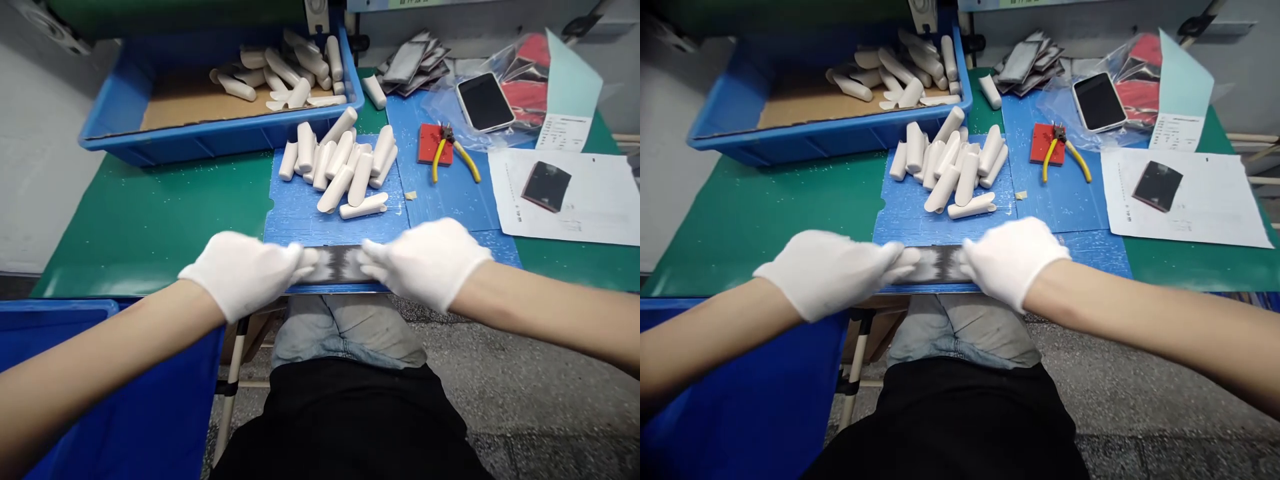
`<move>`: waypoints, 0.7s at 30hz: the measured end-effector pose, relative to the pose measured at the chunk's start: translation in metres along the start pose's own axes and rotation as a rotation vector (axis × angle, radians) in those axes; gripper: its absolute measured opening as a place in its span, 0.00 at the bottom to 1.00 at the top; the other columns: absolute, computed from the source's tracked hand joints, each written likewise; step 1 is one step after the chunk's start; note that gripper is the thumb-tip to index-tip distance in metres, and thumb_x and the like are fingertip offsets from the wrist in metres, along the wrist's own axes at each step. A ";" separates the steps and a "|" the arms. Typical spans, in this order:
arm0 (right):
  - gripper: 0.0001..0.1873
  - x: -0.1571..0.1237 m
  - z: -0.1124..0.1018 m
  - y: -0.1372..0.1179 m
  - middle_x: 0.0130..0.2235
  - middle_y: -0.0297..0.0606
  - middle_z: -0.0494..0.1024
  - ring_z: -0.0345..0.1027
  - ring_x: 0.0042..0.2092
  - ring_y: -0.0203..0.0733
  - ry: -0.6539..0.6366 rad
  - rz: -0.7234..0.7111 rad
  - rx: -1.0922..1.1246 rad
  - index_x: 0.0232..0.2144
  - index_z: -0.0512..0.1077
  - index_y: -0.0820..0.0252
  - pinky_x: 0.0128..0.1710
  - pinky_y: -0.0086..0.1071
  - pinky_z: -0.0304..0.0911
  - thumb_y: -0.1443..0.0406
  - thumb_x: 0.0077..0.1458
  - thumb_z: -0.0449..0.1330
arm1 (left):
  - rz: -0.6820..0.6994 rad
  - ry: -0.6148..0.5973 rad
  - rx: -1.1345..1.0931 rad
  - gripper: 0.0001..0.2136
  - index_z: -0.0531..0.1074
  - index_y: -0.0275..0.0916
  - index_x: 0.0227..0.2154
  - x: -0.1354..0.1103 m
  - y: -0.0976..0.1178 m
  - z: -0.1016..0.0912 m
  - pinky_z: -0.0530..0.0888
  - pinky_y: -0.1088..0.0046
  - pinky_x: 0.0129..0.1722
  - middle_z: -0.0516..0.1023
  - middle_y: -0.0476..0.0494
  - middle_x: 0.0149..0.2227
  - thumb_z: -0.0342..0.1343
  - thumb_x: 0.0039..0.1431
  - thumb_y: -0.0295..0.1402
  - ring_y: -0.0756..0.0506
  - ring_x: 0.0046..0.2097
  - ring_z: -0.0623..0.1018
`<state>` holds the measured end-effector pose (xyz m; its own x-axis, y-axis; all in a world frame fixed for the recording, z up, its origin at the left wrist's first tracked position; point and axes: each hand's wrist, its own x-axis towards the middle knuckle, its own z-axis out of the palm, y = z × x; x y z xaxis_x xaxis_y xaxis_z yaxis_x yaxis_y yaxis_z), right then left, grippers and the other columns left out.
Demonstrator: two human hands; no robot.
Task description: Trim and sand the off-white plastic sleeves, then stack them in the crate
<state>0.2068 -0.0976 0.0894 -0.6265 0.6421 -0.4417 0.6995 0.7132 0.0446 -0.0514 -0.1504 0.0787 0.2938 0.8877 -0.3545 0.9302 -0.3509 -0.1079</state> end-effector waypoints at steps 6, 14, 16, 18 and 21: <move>0.25 0.013 0.006 0.002 0.33 0.47 0.82 0.78 0.37 0.56 0.004 -0.034 0.014 0.54 0.80 0.50 0.31 0.40 0.62 0.48 0.72 0.49 | 0.010 -0.118 0.186 0.25 0.79 0.43 0.42 0.000 0.003 0.003 0.61 0.67 0.28 0.79 0.39 0.26 0.41 0.74 0.54 0.37 0.27 0.79; 0.26 0.014 0.001 -0.004 0.33 0.47 0.83 0.77 0.34 0.54 0.102 -0.066 0.035 0.52 0.80 0.49 0.32 0.42 0.64 0.47 0.72 0.47 | -0.010 -0.053 0.174 0.24 0.77 0.45 0.44 -0.001 0.005 -0.008 0.60 0.68 0.27 0.80 0.39 0.28 0.39 0.76 0.51 0.38 0.28 0.80; 0.26 0.015 0.006 -0.005 0.35 0.47 0.83 0.78 0.36 0.55 0.084 -0.067 0.021 0.53 0.79 0.49 0.33 0.42 0.64 0.49 0.72 0.47 | 0.002 -0.093 0.148 0.23 0.77 0.45 0.46 0.004 0.005 -0.006 0.59 0.68 0.28 0.81 0.39 0.30 0.39 0.76 0.51 0.39 0.29 0.80; 0.26 0.006 0.014 0.001 0.35 0.45 0.83 0.78 0.35 0.56 0.036 -0.023 0.007 0.57 0.78 0.46 0.31 0.42 0.64 0.48 0.73 0.46 | -0.012 -0.128 0.152 0.24 0.78 0.45 0.46 -0.004 -0.001 0.000 0.57 0.69 0.28 0.81 0.39 0.28 0.40 0.75 0.52 0.39 0.28 0.80; 0.24 -0.010 0.019 0.010 0.31 0.43 0.82 0.76 0.32 0.56 -0.024 0.037 -0.010 0.55 0.79 0.44 0.28 0.42 0.61 0.47 0.72 0.48 | -0.030 -0.217 0.164 0.23 0.79 0.45 0.42 -0.023 -0.012 0.006 0.56 0.69 0.27 0.79 0.40 0.25 0.42 0.74 0.52 0.40 0.25 0.78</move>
<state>0.2271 -0.1023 0.0775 -0.5919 0.6614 -0.4607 0.7184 0.6921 0.0706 -0.0707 -0.1686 0.0831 0.1959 0.8201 -0.5377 0.8844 -0.3846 -0.2645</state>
